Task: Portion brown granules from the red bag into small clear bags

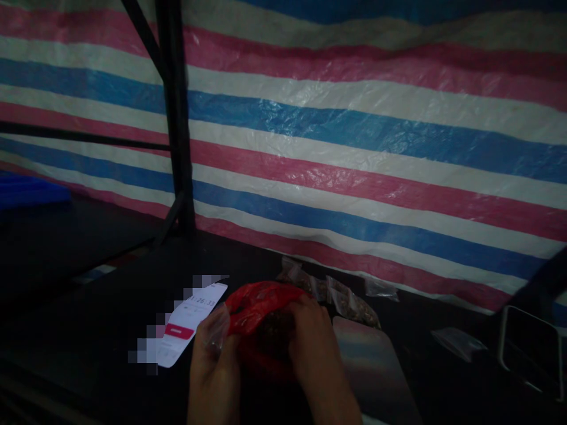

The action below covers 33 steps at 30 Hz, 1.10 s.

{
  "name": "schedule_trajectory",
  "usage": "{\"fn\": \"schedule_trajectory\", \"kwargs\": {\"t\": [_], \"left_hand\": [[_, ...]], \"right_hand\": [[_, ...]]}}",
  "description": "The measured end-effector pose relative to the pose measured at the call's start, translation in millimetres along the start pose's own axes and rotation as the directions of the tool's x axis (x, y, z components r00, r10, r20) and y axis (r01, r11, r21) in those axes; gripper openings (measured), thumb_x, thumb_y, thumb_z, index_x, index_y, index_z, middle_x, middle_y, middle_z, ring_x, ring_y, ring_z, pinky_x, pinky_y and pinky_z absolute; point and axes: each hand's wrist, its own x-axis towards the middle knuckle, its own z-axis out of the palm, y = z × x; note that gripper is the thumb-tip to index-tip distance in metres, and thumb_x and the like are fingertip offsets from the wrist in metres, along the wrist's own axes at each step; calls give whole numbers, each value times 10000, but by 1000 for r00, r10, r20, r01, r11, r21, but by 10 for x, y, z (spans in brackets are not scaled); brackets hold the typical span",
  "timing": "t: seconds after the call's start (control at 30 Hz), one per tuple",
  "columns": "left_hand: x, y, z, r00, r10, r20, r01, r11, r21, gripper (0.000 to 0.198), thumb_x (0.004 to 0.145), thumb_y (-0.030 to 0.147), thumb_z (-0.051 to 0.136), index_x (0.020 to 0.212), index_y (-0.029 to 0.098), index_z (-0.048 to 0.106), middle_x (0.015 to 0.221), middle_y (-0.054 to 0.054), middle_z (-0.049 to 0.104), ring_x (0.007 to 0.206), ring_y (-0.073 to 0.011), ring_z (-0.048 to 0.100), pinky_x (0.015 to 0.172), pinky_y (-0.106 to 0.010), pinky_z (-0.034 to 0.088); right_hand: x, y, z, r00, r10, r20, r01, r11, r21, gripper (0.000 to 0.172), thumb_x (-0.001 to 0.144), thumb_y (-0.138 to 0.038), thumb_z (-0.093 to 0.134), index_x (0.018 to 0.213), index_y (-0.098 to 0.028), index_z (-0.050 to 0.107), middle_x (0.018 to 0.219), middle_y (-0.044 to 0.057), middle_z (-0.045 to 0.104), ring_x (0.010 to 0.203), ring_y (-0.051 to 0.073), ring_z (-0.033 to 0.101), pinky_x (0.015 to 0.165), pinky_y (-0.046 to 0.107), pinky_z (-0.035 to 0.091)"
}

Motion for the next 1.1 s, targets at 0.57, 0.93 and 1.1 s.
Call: {"fn": "schedule_trajectory", "kwargs": {"t": [0.57, 0.93, 1.1], "left_hand": [[10, 76, 89, 990, -122, 74, 128, 988, -88, 568, 754, 463, 778, 1268, 275, 628, 1311, -57, 724, 1273, -334, 677, 1093, -497, 542], [76, 34, 29, 951, 133, 278, -160, 984, 78, 435, 889, 562, 697, 1182, 243, 667, 1226, -98, 730, 1157, -306, 705, 1000, -436, 584], [70, -80, -11, 893, 239, 381, -330, 923, 196, 306, 892, 394, 694, 1171, 272, 723, 1190, -102, 729, 1088, -314, 711, 915, -430, 596]], "right_hand": [[-9, 249, 144, 999, -2, 35, -15, 875, 483, 481, 793, -30, 611, 1190, -221, 806, 1239, 77, 810, 1212, 273, 725, 1080, 390, 512], [-103, 251, -267, 989, -124, 84, 2, 570, 821, 395, 803, -105, 643, 1162, -237, 744, 1197, 36, 818, 1144, 212, 758, 1059, 358, 563], [-217, -30, -367, 987, -160, 13, 101, 683, 723, 508, 792, -54, 614, 1207, -304, 768, 1319, 1, 756, 1251, 200, 687, 1132, 357, 506]]}}
